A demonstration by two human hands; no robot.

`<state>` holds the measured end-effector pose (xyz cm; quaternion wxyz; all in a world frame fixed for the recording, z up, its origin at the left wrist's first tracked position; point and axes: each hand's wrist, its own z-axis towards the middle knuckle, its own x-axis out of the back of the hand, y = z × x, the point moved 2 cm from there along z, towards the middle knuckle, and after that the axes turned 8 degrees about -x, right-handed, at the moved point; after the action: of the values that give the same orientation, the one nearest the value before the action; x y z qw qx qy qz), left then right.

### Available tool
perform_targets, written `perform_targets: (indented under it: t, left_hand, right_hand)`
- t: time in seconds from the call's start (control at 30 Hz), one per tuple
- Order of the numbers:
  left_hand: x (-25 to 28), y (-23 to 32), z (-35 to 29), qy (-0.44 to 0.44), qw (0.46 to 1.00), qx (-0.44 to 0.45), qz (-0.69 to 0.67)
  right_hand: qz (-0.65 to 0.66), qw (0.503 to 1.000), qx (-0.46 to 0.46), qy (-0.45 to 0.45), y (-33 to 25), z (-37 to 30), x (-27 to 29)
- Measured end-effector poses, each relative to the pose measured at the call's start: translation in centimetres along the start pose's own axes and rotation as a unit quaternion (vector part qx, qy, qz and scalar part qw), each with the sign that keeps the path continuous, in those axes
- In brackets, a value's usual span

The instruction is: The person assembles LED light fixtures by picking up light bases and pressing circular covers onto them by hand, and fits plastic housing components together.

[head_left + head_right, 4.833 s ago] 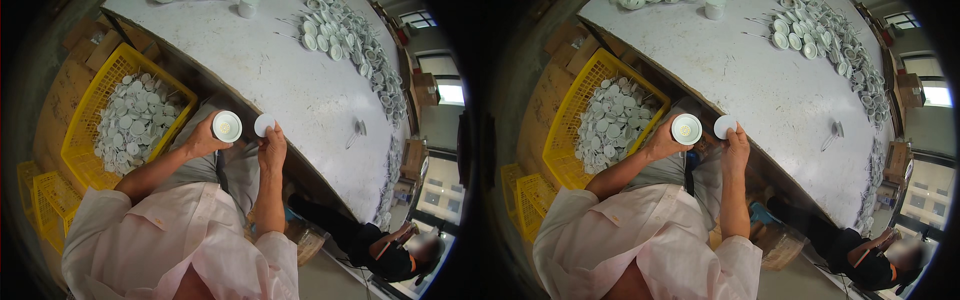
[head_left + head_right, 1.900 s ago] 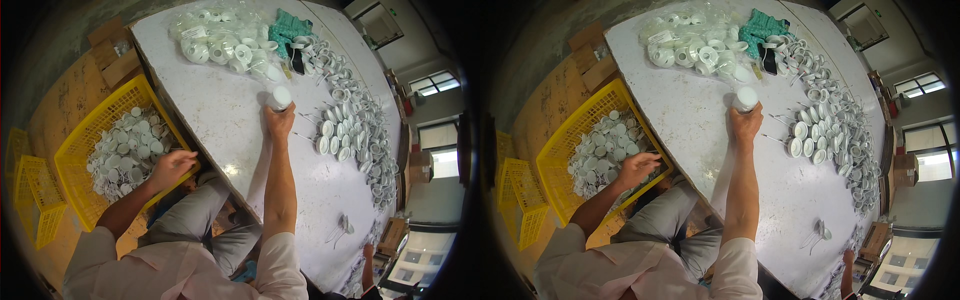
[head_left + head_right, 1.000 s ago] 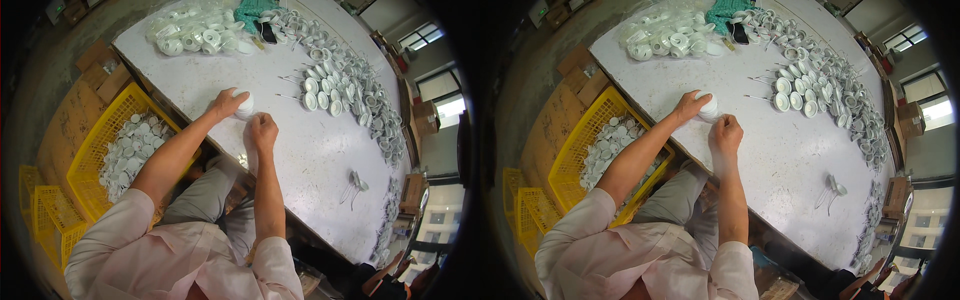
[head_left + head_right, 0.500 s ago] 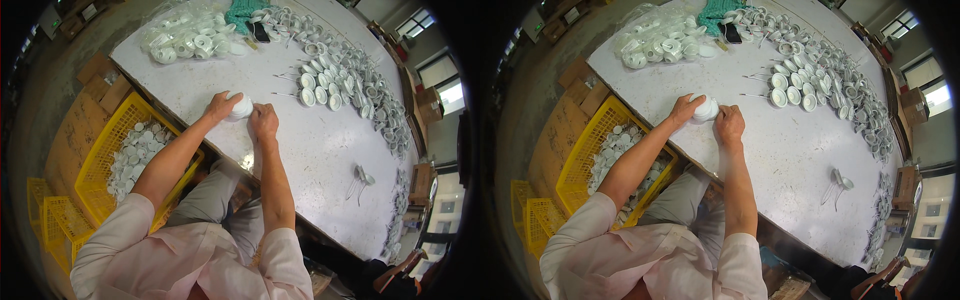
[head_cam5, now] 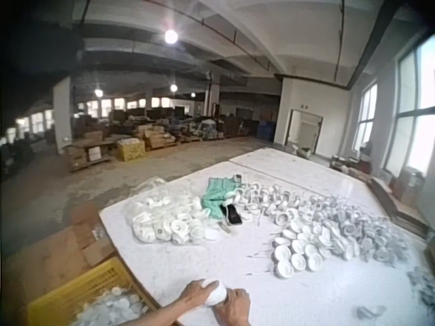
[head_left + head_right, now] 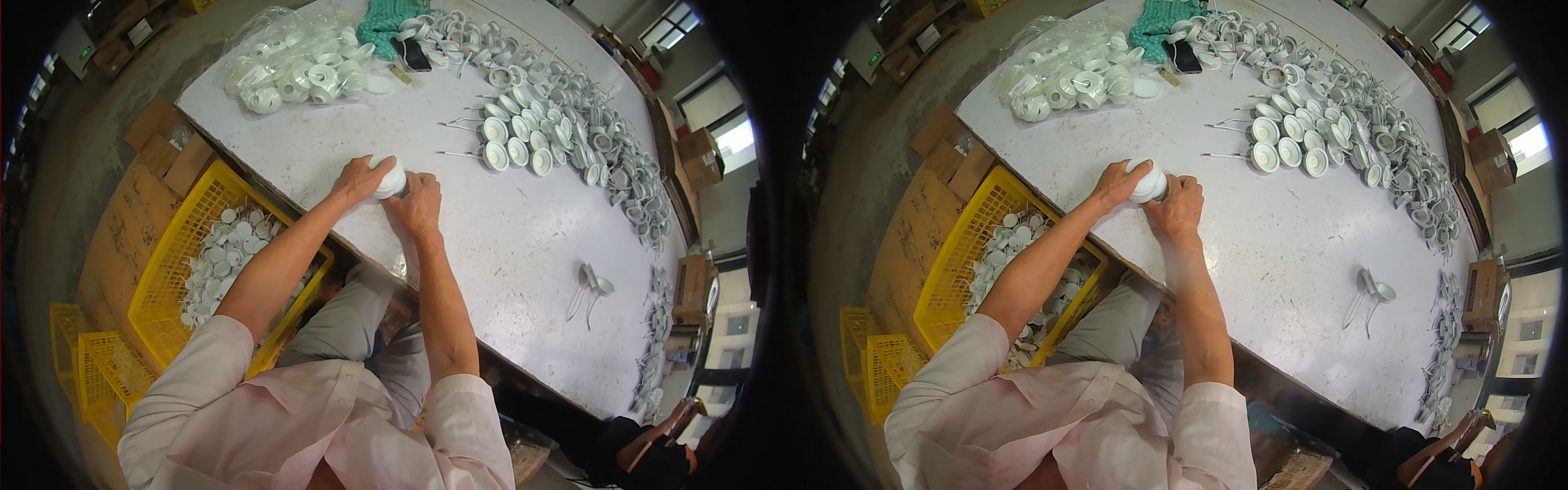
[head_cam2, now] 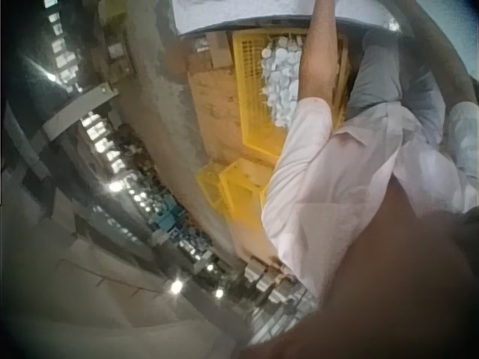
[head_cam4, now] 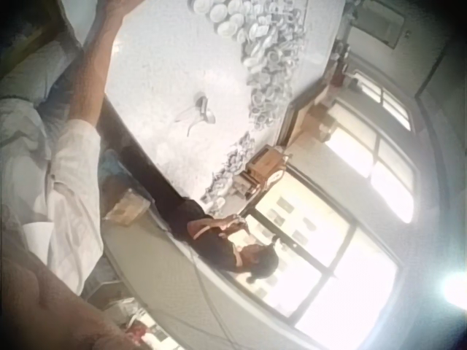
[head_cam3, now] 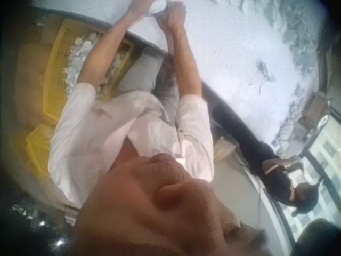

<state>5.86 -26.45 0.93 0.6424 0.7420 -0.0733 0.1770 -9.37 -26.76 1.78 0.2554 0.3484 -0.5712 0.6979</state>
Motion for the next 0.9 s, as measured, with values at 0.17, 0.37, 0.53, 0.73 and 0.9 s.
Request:
perform_targets:
  t: [0.17, 0.37, 0.53, 0.73, 0.9]
  left_hand:
    - [-1.0, -2.7, -1.0, 0.059, 0.998, -0.013, -0.032]
    - [-1.4, -2.7, -3.1, 0.038, 0.990, -0.002, -0.137]
    - [-1.3, -1.9, -4.1, 0.029, 0.983, -0.048, -0.177]
    - [-0.7, -0.6, -4.9, -0.019, 0.965, -0.038, -0.260]
    - [-0.8, -1.4, -4.5, -0.011, 0.947, -0.045, -0.317]
  right_hand:
    - [-0.028, 0.994, 0.067, 0.083, -0.3, -1.4, -0.3]
    - [0.076, 0.997, -0.009, 0.012, -0.9, -2.5, 0.5]
    - [0.209, 0.974, -0.077, -0.042, -1.9, -3.9, 2.3]
    - [0.569, 0.803, -0.152, -0.094, -0.9, -4.9, 1.7]
    - [0.667, 0.712, -0.204, -0.082, -0.7, -4.8, 0.3]
